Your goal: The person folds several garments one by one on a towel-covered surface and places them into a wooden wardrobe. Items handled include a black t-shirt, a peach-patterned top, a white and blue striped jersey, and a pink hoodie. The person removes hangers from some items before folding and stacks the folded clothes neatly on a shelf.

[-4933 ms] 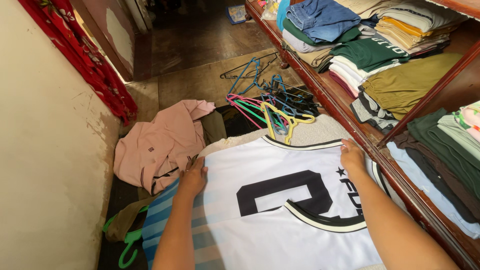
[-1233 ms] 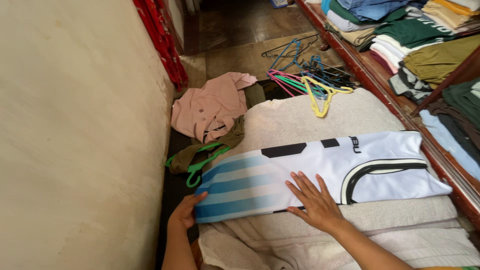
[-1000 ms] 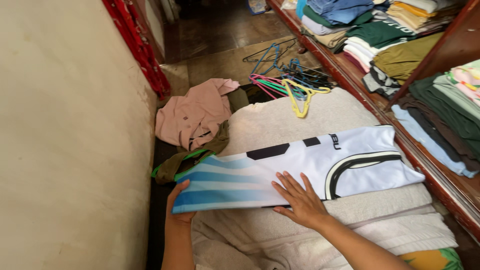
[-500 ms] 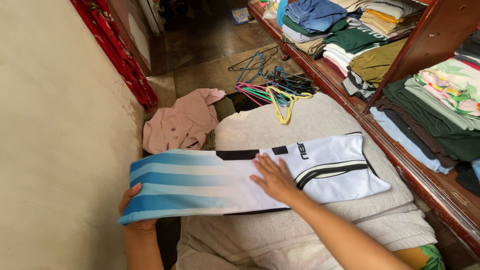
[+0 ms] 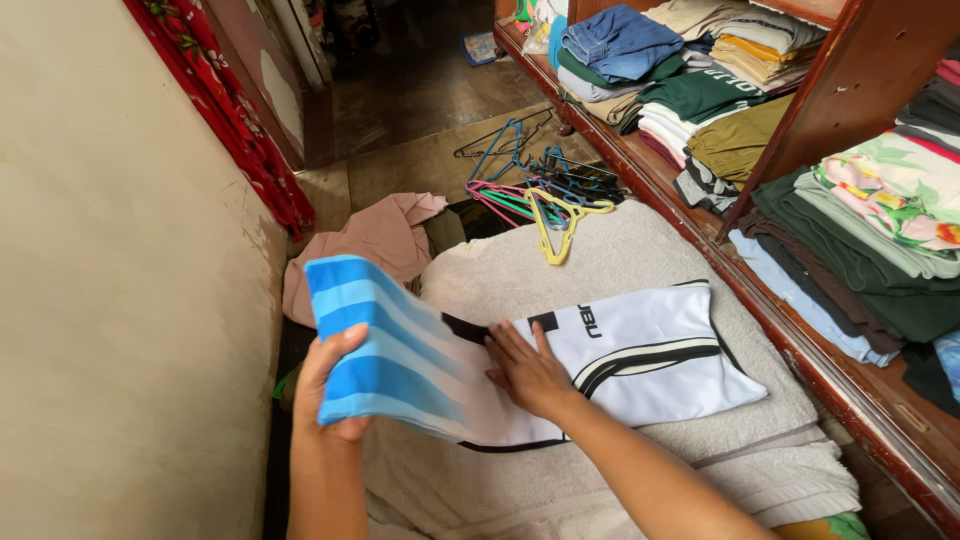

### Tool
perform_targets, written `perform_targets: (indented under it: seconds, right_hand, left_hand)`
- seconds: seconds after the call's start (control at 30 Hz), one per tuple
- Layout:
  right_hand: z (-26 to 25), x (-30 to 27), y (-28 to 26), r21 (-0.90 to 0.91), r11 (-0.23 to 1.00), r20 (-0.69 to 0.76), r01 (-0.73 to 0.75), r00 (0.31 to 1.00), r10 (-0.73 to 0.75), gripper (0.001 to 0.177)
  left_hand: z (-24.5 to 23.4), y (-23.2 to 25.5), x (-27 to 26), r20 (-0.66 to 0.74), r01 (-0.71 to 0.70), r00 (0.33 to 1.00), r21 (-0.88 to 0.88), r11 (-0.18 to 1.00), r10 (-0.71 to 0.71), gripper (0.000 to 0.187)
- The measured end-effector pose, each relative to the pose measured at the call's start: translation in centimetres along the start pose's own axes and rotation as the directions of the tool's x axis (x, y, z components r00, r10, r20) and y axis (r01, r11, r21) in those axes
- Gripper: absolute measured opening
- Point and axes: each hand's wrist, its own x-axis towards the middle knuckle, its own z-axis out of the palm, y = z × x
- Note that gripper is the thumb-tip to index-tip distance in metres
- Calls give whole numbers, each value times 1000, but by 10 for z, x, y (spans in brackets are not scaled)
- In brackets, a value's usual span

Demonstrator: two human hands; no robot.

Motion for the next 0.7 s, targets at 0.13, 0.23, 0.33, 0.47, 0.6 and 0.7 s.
perform_targets:
  seconds: [0.13,0.23,0.33,0.47,0.6,0.7]
  right_hand:
    - [12,-4,15,211,974,-202,82,979,-39,61]
    - [12,-7,40,810,547,-340,213,930,142,64]
    - [15,-41,84,975,51,-221,218,900,377,62]
    - [16,-58,147,566,-744,80,355,874,478,58]
    - [28,-88,177,454,-792,94,409,862,499,61]
    - [27,-97,184,442,-804,156,398,849,506,63]
  left_hand:
    - [58,-21,5,38,27,999,184,983,-35,44]
    - [98,-60,14,107,39,992,243,969,-67,41]
    - [143,-118,29,221,143,955,251,957,-200,36]
    - [198,-206,40,380,223,858,329,918,-345,55]
    - [184,-253,32,378,20,871,612,791,-314,89]
    - [146,-265,28,308,-127,931,775,619,-195,76]
